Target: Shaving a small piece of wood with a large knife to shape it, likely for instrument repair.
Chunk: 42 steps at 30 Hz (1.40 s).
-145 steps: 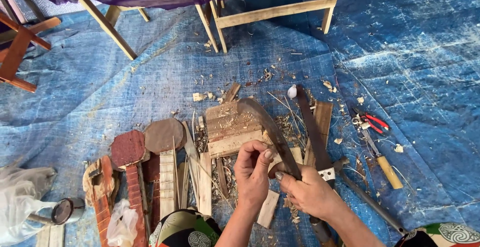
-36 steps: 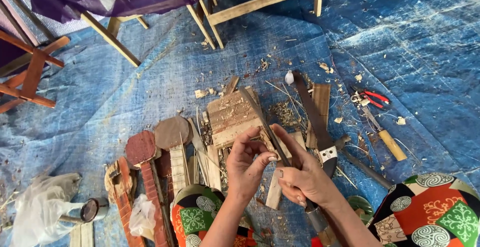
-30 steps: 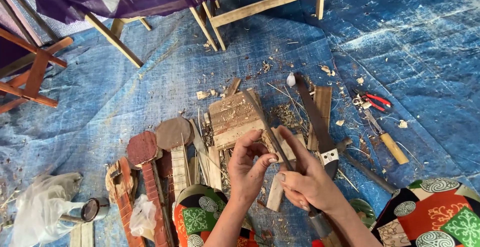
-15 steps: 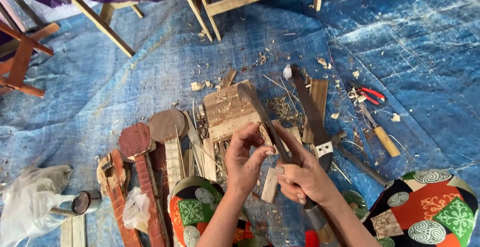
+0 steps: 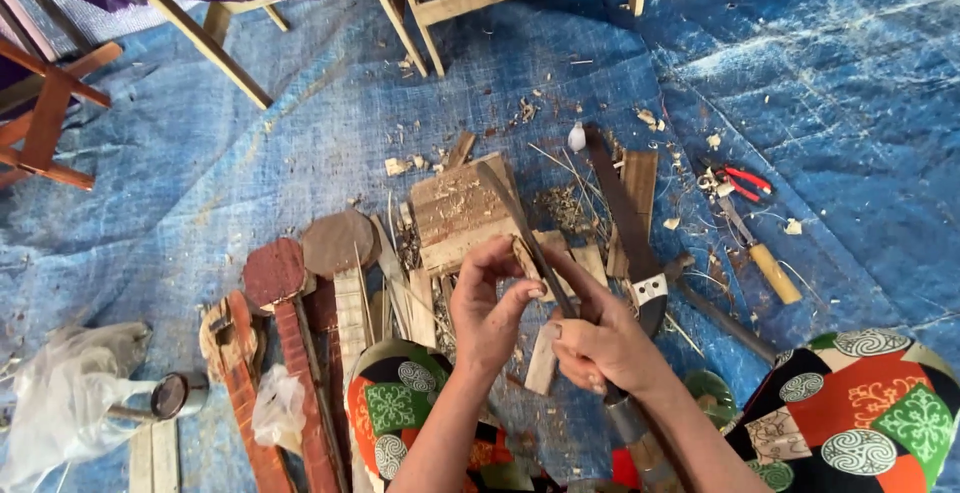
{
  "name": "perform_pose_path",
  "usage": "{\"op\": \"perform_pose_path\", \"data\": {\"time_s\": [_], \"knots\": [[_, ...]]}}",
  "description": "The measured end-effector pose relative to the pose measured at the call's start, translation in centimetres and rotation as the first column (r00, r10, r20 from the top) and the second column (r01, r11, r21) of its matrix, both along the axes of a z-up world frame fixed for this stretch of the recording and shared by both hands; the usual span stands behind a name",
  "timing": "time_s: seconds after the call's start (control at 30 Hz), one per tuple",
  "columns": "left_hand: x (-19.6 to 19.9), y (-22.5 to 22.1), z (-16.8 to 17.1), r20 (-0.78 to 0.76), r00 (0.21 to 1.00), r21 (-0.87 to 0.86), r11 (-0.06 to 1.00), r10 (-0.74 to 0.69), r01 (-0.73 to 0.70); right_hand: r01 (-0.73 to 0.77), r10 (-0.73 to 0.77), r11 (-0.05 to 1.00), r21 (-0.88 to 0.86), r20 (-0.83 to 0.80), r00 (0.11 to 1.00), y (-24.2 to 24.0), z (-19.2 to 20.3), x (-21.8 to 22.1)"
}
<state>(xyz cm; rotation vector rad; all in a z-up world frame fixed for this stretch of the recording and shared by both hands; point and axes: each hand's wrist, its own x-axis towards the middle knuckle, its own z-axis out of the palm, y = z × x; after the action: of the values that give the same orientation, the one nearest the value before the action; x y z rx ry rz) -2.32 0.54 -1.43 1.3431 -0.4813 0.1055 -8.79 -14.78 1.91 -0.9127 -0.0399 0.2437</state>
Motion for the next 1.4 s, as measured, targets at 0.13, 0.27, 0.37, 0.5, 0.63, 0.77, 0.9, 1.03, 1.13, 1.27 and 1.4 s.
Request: {"op": "perform_pose_path", "data": {"time_s": [0.13,0.27,0.37,0.5,0.63,0.77,0.9,1.03,1.13,1.27,1.4], "knots": [[0.4,-0.2,0.5,-0.005,1.0,0.02,1.0,0.013,-0.013,-0.022,0.038,0.975,0.222,-0.067,0.997,-0.2,1.2,0.1],[0.6,0.1,-0.5,-0.007,0.999,0.037,0.999,0.033,-0.033,-0.013,0.002,0.992,0.129,0.078,0.997,-0.6,4.2,-1.3],[0.8,0.0,-0.1,0.026,0.997,0.089,0.993,0.071,-0.073,0.044,-0.047,0.998,0.043,0.093,0.995,-0.6,3.8,-1.1],[1.2,-0.3,0.1,0.017,0.997,0.064,0.995,0.076,-0.077,0.04,-0.029,0.997,-0.071,0.141,0.99,-0.2,-1.2,1.0],[0.4,-0.3,-0.9,0.012,0.988,0.023,0.988,0.151,-0.151,0.029,-0.041,0.997,0.075,0.17,0.985,0.4,-1.9,0.0],[0.5,-0.5,-0.7,-0.001,0.991,0.004,0.991,0.134,-0.134,0.018,-0.05,0.982,0.19,0.166,0.985,0.2,-2.1,0.1],[0.5,0.0,-0.7,0.021,0.998,0.074,0.995,0.06,-0.061,0.048,-0.05,0.997,0.067,0.039,0.998,-0.5,3.4,-1.6],[0.9,-0.3,-0.8,0.014,0.999,0.041,0.998,0.042,-0.043,0.039,-0.044,0.99,0.138,0.036,0.998,-0.1,1.3,-0.8],[1.2,-0.6,-0.5,0.012,1.0,0.021,0.999,0.028,-0.028,0.032,-0.032,0.996,0.082,0.007,0.999,-0.3,-0.3,0.4],[0.3,-0.1,-0.3,0.026,0.999,0.093,0.995,0.046,-0.048,0.038,-0.032,0.992,0.117,-0.051,0.998,0.1,0.5,-0.5],[0.6,-0.7,-0.4,0.041,0.999,0.073,0.997,0.025,-0.027,-0.029,0.067,0.957,0.288,-0.125,0.99,-0.8,2.2,-0.8]]}}
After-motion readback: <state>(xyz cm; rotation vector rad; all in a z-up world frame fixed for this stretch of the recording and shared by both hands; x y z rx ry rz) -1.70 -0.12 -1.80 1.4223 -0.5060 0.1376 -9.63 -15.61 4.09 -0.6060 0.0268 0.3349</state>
